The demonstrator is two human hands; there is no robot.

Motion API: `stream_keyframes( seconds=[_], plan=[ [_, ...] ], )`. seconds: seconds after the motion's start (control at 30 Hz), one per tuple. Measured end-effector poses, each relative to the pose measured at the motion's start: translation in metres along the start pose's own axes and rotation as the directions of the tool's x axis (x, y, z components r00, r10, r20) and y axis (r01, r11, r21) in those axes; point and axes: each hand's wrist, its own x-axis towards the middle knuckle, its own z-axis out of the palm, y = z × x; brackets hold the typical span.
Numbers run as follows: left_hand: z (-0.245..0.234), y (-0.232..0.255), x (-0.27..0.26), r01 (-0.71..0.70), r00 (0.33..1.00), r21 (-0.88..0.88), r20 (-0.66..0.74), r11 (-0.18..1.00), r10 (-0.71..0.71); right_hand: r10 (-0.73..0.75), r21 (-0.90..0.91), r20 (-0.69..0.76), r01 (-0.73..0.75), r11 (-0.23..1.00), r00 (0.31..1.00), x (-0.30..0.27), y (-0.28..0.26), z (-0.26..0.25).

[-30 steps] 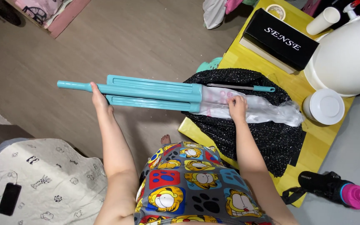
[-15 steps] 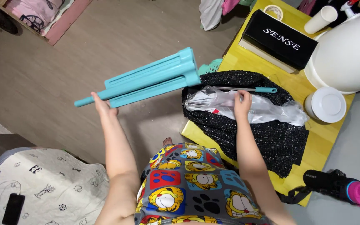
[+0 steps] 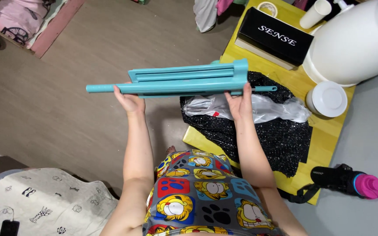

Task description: Unboxing and assembling a floor mop.

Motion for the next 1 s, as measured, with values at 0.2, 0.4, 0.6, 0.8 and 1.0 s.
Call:
stream_keyframes(
  seconds=[0.2,0.4,0.6,0.8,1.0],
  plan=[
    [0.016,-0.013,0.009,0.170,0.983,0.125,0.046,0.977,-0.177,-0.030,0.252,-0.129,0.062,0.966,0.991,0.002,-0.017,-0.039],
    [0.051,-0.018,-0.022,0.282,0.955,0.203,0.035,0.938,-0.294,-0.148,0.158,-0.136,0.169,0.973,0.980,0.009,-0.051,-0.059],
    [0.066,-0.013,-0.036,0.223,0.959,0.089,0.156,0.971,-0.235,-0.040,-0.072,0.018,0.041,0.997,0.999,0.010,-0.067,-0.086],
    [0.071,-0.010,-0.043,0.263,0.962,0.032,0.074,0.964,-0.264,-0.147,-0.262,0.027,0.148,0.954,0.989,-0.003,-0.074,-0.068],
    [0.056,-0.025,-0.043,0.284,0.959,0.030,0.001,0.958,-0.284,-0.116,-0.289,0.111,0.144,0.946,0.987,-0.008,-0.078,-0.071]
  ],
)
